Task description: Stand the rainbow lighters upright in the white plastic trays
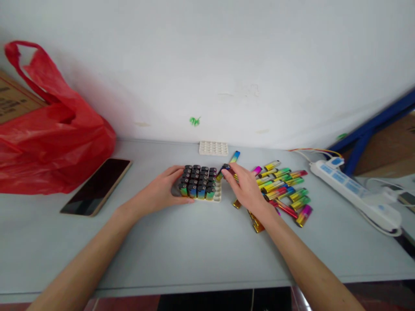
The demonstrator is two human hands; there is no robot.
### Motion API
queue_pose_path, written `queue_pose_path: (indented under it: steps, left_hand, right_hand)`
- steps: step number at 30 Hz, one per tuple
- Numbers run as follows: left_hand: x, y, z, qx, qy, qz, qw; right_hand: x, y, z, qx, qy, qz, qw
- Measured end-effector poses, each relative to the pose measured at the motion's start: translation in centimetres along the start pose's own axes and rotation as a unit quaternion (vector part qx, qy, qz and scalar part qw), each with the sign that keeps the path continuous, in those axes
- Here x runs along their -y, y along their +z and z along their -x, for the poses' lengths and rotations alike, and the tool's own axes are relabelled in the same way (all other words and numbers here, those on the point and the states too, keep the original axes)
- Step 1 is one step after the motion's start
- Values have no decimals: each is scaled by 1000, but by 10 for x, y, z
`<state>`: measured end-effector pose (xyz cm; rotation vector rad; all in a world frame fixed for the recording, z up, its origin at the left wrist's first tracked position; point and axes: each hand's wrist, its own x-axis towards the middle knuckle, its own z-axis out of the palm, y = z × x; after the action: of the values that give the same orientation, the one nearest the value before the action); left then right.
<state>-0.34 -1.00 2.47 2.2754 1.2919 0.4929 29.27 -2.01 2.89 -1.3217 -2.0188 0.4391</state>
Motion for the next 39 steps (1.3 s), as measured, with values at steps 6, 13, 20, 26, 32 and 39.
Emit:
queue_pose_path:
  steps: [6,13,20,26,32,39]
  left_hand:
    - [3,2,-1,-3,2,-1,1000]
    - [3,2,-2,-17,-1,-1,1000]
    - [1,1,-2,-14,-5,4,1000]
    - [3,2,-2,-15,-10,8,1000]
    - [7,5,-2,-13,-10,-12,1000]
    - [2,2,-2,-15,-1,-12,1000]
  right_hand:
    - [-3,-1,-1,37,-41,44,998]
    - [-10,-3,-4,91,-53,61,993]
    - [-13,-3,-2,123,-50,102,986]
    - [-31,-18,-4,8,-12,125,992]
    - [-40,-20,-5,58,56,204,976]
    - [-36,-22,-4,107,52,143,982]
